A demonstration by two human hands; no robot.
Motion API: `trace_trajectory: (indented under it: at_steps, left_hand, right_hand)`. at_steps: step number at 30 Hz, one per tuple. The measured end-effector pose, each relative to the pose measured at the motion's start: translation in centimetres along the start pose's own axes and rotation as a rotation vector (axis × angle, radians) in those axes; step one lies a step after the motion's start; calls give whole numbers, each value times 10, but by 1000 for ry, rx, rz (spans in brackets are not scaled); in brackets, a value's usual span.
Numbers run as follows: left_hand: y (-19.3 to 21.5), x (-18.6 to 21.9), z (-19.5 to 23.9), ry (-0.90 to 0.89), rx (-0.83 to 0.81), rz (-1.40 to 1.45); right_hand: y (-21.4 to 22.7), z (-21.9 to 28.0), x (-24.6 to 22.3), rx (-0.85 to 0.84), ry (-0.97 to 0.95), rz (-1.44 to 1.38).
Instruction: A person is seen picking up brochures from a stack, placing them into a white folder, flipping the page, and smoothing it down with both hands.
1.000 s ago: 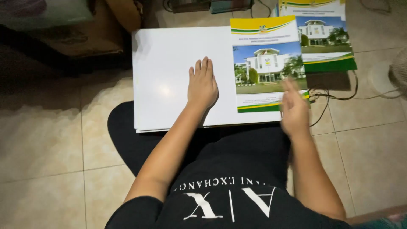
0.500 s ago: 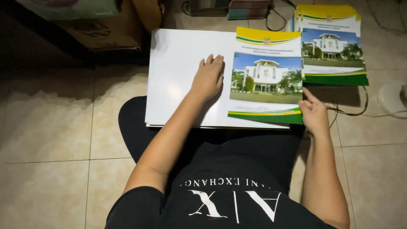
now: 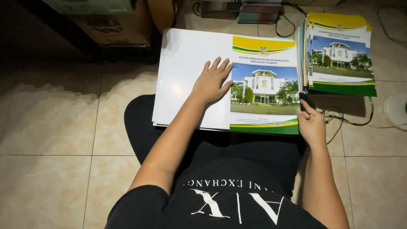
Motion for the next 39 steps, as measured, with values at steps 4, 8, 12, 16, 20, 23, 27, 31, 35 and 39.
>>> trace_trajectory:
  at_steps: [4, 8, 12, 16, 20, 23, 27, 31, 35, 39]
  left_hand:
    - [-3, -3, -2, -13, 7, 47]
    - [-8, -4, -4, -19, 15, 43]
    - [-6, -3, -4, -14, 14, 22]
    - [-7, -3, -4, -9, 11, 28]
    - [-12, -5, -8, -6, 7, 21]
    - [-14, -5, -9, -9, 5, 19]
    - [-14, -5, -8, -11, 7, 18]
    - [-18, -6, -10, -80, 184, 53]
    - [-10, -3, -4, -53, 87, 37]
    - [-13, -4, -6, -18, -17, 0]
  right_hand:
    - [2, 8, -24, -17, -5, 7]
    - [1, 5, -24, -15, 30, 35]
    - [4, 12, -47, -20, 66, 88]
    - [8, 21, -70, -45, 27, 55]
    - [9, 23, -82, -103, 22, 56]
    - [11, 19, -90, -145, 68, 103]
    - [14, 19, -114, -193, 352, 232]
    - [15, 5, -118, -199, 156, -179]
    - [-18, -1, -107, -247, 139, -850]
    - [-75, -15, -70, -255, 254, -565]
Point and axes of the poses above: each hand's wrist, its own z-axis away from the middle knuckle, its own y-axis out of the back of the hand, x = y × z, the point moved 7 cm from there along -z, towards the middle knuckle, and after that the axes turned 7 degrees about y, right-handed, at the moved point
